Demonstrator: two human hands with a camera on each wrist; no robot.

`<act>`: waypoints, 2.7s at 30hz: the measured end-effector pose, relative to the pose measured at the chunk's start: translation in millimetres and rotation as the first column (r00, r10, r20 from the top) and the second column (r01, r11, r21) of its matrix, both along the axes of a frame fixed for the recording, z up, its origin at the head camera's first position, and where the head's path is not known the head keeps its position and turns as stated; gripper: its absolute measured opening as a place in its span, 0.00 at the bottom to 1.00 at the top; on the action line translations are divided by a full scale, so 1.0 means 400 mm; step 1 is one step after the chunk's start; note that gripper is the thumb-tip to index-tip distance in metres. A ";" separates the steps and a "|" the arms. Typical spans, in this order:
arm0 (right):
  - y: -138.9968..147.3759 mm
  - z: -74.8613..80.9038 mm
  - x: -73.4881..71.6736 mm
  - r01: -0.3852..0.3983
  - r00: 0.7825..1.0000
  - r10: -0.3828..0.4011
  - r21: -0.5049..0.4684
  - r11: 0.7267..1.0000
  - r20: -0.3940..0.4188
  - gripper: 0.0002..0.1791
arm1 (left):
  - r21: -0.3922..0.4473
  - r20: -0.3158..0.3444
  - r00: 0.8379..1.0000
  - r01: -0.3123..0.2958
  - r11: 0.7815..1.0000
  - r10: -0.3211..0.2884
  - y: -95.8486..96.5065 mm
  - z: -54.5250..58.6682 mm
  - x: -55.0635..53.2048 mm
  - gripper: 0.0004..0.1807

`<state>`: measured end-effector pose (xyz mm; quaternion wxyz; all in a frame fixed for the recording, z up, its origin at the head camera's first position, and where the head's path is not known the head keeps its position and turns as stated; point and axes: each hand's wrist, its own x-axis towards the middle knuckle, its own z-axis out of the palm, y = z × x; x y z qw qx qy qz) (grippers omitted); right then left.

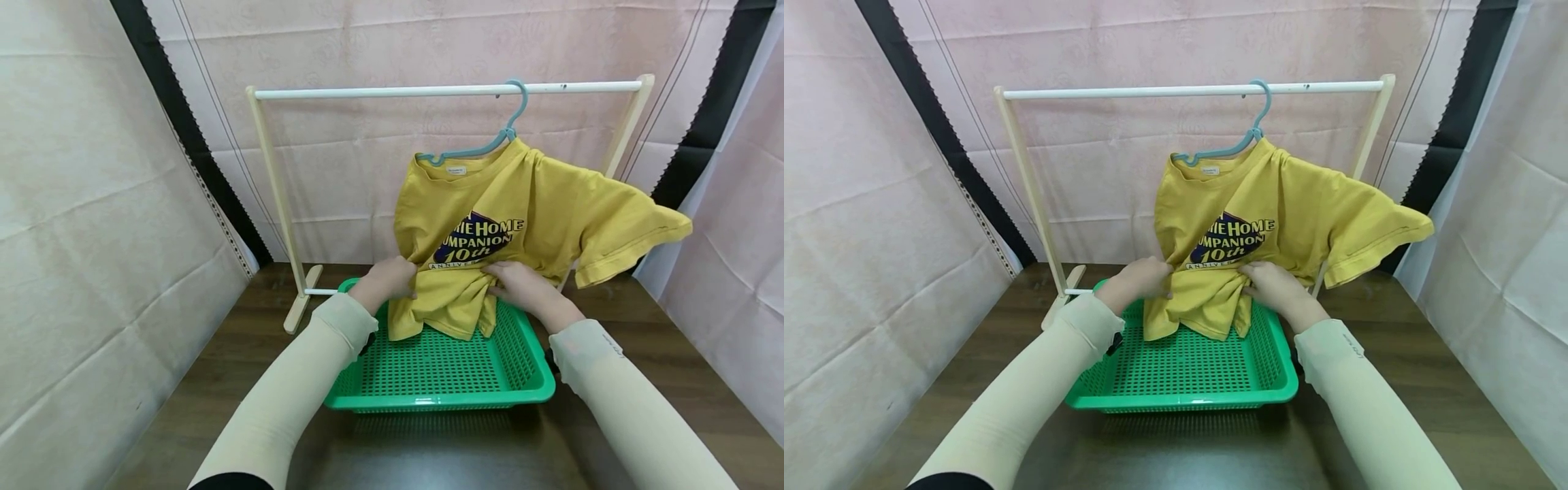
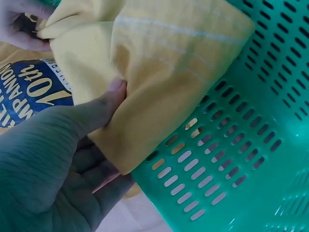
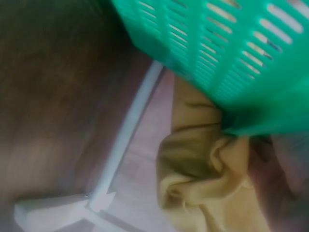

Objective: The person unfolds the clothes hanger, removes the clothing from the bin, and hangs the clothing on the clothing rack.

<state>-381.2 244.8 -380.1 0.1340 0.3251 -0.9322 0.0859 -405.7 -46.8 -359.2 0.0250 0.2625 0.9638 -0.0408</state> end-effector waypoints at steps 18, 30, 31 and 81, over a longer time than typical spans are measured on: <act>0.031 0.027 -0.007 0.042 0.996 -0.049 -0.090 0.995 -0.080 0.13 | 0.069 -0.107 0.994 0.034 0.997 -0.027 -0.005 0.032 -0.007 0.07; 0.047 0.040 -0.014 -0.007 0.947 -0.046 -0.164 0.986 -0.318 0.11 | 0.061 -0.308 0.951 -0.016 0.998 0.034 0.005 0.048 -0.019 0.03; 0.048 0.040 -0.016 -0.018 0.941 -0.040 -0.167 0.986 -0.336 0.11 | 0.055 -0.322 0.946 -0.025 0.998 0.041 0.006 0.048 -0.020 0.05; 0.027 0.057 -0.007 0.058 0.898 -0.131 -0.182 0.982 -0.419 0.06 | 0.039 -0.477 0.878 -0.025 0.999 0.040 0.013 0.064 -0.024 0.08</act>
